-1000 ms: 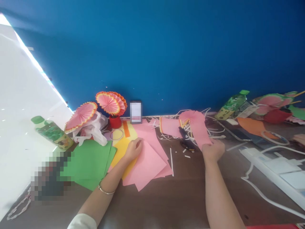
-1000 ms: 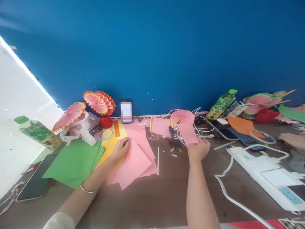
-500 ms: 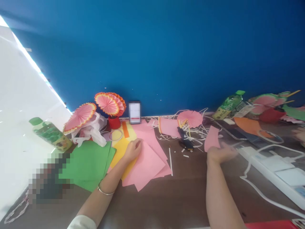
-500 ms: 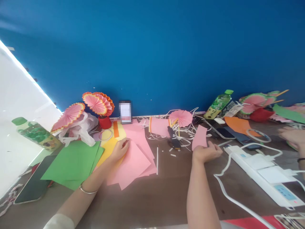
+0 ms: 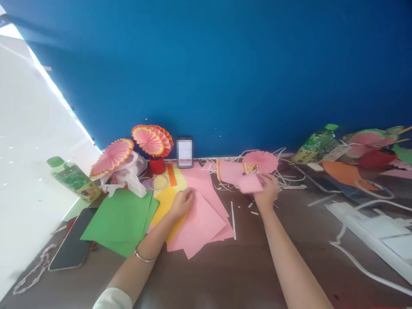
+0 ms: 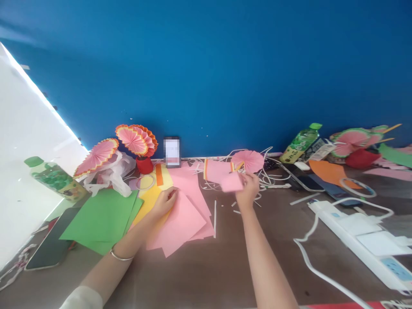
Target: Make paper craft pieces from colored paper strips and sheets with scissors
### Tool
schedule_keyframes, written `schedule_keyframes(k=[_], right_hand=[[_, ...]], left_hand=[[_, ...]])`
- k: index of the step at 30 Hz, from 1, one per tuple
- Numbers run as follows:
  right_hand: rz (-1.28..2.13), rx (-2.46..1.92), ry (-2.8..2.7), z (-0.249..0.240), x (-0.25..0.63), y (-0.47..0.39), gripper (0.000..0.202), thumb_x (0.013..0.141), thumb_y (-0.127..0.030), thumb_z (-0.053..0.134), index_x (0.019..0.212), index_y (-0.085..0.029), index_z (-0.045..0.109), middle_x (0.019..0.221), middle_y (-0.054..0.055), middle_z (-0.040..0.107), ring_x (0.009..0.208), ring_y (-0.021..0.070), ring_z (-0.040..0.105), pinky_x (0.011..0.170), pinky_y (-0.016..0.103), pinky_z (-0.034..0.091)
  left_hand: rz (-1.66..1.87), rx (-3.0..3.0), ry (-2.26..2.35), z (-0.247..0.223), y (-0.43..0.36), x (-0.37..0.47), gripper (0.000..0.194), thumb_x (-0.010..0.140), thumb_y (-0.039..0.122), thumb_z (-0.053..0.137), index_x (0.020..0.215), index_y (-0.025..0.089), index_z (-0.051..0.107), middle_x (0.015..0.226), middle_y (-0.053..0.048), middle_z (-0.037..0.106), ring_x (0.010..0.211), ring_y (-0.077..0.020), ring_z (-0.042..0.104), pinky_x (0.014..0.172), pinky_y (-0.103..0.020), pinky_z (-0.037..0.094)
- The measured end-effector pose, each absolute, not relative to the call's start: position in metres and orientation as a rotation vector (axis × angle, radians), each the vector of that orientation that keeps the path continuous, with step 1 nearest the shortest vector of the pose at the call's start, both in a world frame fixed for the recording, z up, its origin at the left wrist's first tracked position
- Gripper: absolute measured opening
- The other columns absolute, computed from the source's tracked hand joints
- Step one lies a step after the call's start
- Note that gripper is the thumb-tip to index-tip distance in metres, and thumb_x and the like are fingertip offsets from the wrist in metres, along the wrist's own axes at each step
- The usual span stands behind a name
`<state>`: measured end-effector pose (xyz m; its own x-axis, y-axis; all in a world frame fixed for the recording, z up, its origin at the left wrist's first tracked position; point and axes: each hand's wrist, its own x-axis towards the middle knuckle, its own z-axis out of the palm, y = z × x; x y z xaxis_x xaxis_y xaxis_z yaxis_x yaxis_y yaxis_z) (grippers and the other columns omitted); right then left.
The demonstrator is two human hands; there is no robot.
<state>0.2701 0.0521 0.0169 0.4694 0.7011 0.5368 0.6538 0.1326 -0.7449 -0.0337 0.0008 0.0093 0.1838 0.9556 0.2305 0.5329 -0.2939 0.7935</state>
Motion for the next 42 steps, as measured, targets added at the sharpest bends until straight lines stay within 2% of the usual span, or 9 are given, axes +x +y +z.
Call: schedule_keyframes(k=[12, 15, 19, 22, 26, 31, 35, 39, 42], right_hand=[[0.123, -1.509, -1.656, 0.037, 0.201, 0.149, 0.014, 0.067, -0.018, 0.047, 0.064, -0.015, 0.061, 0.082, 0.012, 0.059, 0.086, 0.0245, 0.053, 0.086, 0.042, 0.041], [0.148, -1.475, -1.678, 0.044, 0.189, 0.155, 0.016, 0.070, -0.023, 0.048, 0.074, -0.014, 0.062, 0.091, 0.014, 0.058, 0.094, 0.0258, 0.052, 0.090, 0.044, 0.038], [0.097, -1.479, -1.593, 0.055, 0.165, 0.136, 0.033, 0.078, -0.028, 0.042, 0.100, -0.009, 0.057, 0.115, 0.020, 0.049, 0.118, 0.0306, 0.035, 0.099, 0.050, 0.022], [0.430, -1.366, -1.856, 0.054, 0.150, 0.094, 0.024, 0.077, -0.031, 0.048, 0.090, -0.017, 0.062, 0.092, 0.010, 0.062, 0.092, 0.0241, 0.055, 0.083, 0.038, 0.042], [1.018, -1.356, -2.008, 0.045, 0.143, 0.028, 0.031, 0.066, -0.035, 0.062, 0.093, -0.019, 0.061, 0.074, 0.004, 0.066, 0.065, 0.0188, 0.060, 0.058, 0.028, 0.045], [1.006, -1.446, -1.807, 0.040, 0.154, 0.000, 0.021, 0.066, -0.037, 0.058, 0.067, -0.016, 0.058, 0.058, 0.002, 0.062, 0.056, 0.0177, 0.058, 0.051, 0.026, 0.042], [0.878, -1.490, -1.614, 0.037, 0.175, 0.005, 0.024, 0.066, -0.041, 0.057, 0.067, -0.017, 0.057, 0.064, 0.005, 0.064, 0.063, 0.0204, 0.061, 0.055, 0.027, 0.043], [0.712, -1.521, -1.505, 0.032, 0.192, 0.009, 0.030, 0.067, -0.045, 0.052, 0.068, -0.016, 0.058, 0.067, 0.008, 0.066, 0.064, 0.0223, 0.061, 0.055, 0.029, 0.043], [0.591, -1.559, -1.454, 0.030, 0.199, 0.011, 0.031, 0.067, -0.047, 0.051, 0.068, -0.016, 0.058, 0.068, 0.009, 0.066, 0.065, 0.0233, 0.062, 0.057, 0.030, 0.044]], left_hand=[[1.010, 1.905, 1.376, 0.008, 0.002, -0.034, 0.026, 0.083, 0.024, 0.037, 0.093, 0.019, 0.061, 0.089, -0.003, 0.066, 0.082, -0.0174, 0.060, 0.074, -0.029, 0.045], [0.978, 1.887, 1.401, 0.007, 0.004, -0.033, 0.026, 0.082, 0.025, 0.038, 0.093, 0.018, 0.061, 0.086, -0.003, 0.067, 0.078, -0.0174, 0.059, 0.072, -0.029, 0.045], [0.995, 1.839, 1.401, 0.005, 0.008, -0.034, 0.025, 0.082, 0.024, 0.039, 0.090, 0.018, 0.061, 0.084, -0.003, 0.066, 0.076, -0.0164, 0.058, 0.071, -0.028, 0.045], [1.013, 1.813, 1.398, 0.002, 0.010, -0.034, 0.025, 0.081, 0.023, 0.038, 0.091, 0.017, 0.061, 0.085, -0.003, 0.066, 0.077, -0.0159, 0.058, 0.070, -0.028, 0.045], [1.102, 1.881, 1.387, 0.001, 0.008, -0.033, 0.026, 0.082, 0.023, 0.039, 0.099, 0.017, 0.059, 0.092, -0.006, 0.064, 0.084, -0.0170, 0.057, 0.077, -0.030, 0.045], [1.514, 2.002, 1.508, 0.019, 0.004, -0.038, 0.028, 0.083, 0.021, 0.038, 0.106, 0.016, 0.054, 0.105, -0.012, 0.054, 0.103, -0.0198, 0.049, 0.089, -0.034, 0.038], [1.619, 2.010, 1.452, 0.048, 0.004, -0.050, 0.023, 0.083, 0.017, 0.034, 0.093, 0.017, 0.055, 0.088, -0.007, 0.056, 0.087, -0.0164, 0.053, 0.082, -0.030, 0.041], [1.466, 1.988, 1.512, 0.067, 0.002, -0.067, 0.023, 0.082, 0.016, 0.033, 0.085, 0.017, 0.055, 0.080, -0.005, 0.059, 0.078, -0.0148, 0.055, 0.076, -0.028, 0.043], [1.111, 1.990, 1.666, 0.065, -0.011, -0.076, 0.025, 0.082, 0.021, 0.034, 0.093, 0.015, 0.056, 0.091, -0.008, 0.061, 0.087, -0.0171, 0.057, 0.079, -0.029, 0.043]])
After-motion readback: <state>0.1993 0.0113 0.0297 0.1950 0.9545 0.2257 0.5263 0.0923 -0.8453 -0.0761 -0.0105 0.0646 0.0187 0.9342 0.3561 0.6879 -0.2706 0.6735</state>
